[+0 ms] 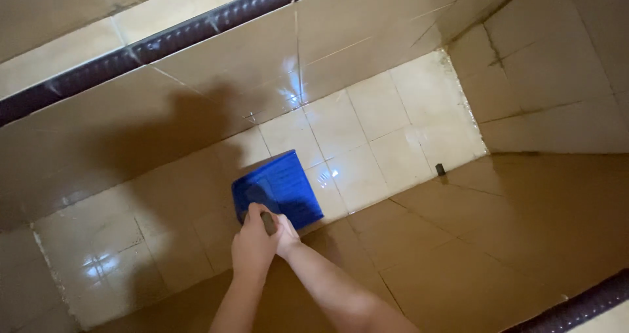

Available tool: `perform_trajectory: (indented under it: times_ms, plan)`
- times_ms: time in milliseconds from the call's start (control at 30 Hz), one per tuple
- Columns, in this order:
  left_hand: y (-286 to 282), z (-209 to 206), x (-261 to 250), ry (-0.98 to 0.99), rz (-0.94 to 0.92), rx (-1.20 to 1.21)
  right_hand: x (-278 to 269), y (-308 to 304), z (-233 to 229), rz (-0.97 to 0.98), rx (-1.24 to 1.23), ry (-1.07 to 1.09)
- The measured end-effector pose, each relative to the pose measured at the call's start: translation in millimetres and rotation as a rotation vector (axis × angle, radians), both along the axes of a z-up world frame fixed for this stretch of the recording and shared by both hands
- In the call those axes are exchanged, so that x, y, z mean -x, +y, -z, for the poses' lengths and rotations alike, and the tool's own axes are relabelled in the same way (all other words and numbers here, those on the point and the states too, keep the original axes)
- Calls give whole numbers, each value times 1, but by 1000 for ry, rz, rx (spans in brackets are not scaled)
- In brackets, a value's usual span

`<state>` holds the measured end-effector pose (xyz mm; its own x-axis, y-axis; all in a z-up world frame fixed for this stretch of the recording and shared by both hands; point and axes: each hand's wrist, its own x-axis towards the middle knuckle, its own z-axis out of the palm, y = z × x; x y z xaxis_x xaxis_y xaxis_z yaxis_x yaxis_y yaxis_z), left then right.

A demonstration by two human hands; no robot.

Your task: The person scrubs the tiled walls and floor of a shower stall using a blue plastic tray and a brown scrubbing block. They repeatedly dip the tray in water and scrub the surfaces. Later, they use a green scoop to pour water from a bucket to rinse the shower floor.

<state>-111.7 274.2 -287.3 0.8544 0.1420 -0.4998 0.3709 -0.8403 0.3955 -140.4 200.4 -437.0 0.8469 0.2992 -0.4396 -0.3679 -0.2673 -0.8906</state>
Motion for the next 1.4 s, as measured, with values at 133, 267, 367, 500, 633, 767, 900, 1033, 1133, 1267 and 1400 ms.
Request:
perform_trajectory:
  times_ms: [133, 267, 367, 500, 633, 767, 900, 1033, 1133, 1267, 1400]
  plan:
    - [-6, 14, 1, 72, -11, 6, -3, -9, 11, -291, 315, -207]
    - [-9, 13, 5, 6, 20, 29, 1, -11, 9, -121, 97, -99]
    - [-20, 26, 7, 4, 19, 73, -10, -31, -21, -114, 190, -34]
    - [-70, 47, -12, 188, 53, 62, -5, -80, 59, -2, 194, 113]
    - [-103, 32, -38, -29, 147, 44, -23, -112, 61, -282, 623, -347]
    - [-127, 4, -50, -46, 179, 123, -44, -139, 14, 122, 113, 73]
    - [-152, 22, -52, -73, 112, 171, -34, -167, 80, 200, -126, -4]
    - [-177, 36, -45, -23, 116, 190, -30, -191, 85, 156, -405, 4]
    - [-211, 56, -47, -117, 124, 260, -64, -243, -1, -55, 307, -60]
    - [-281, 89, -38, 57, 89, 335, -60, -323, 22, -31, 223, -134]
    - [-366, 101, -55, -54, 133, 308, -30, -419, 155, -32, 138, -199]
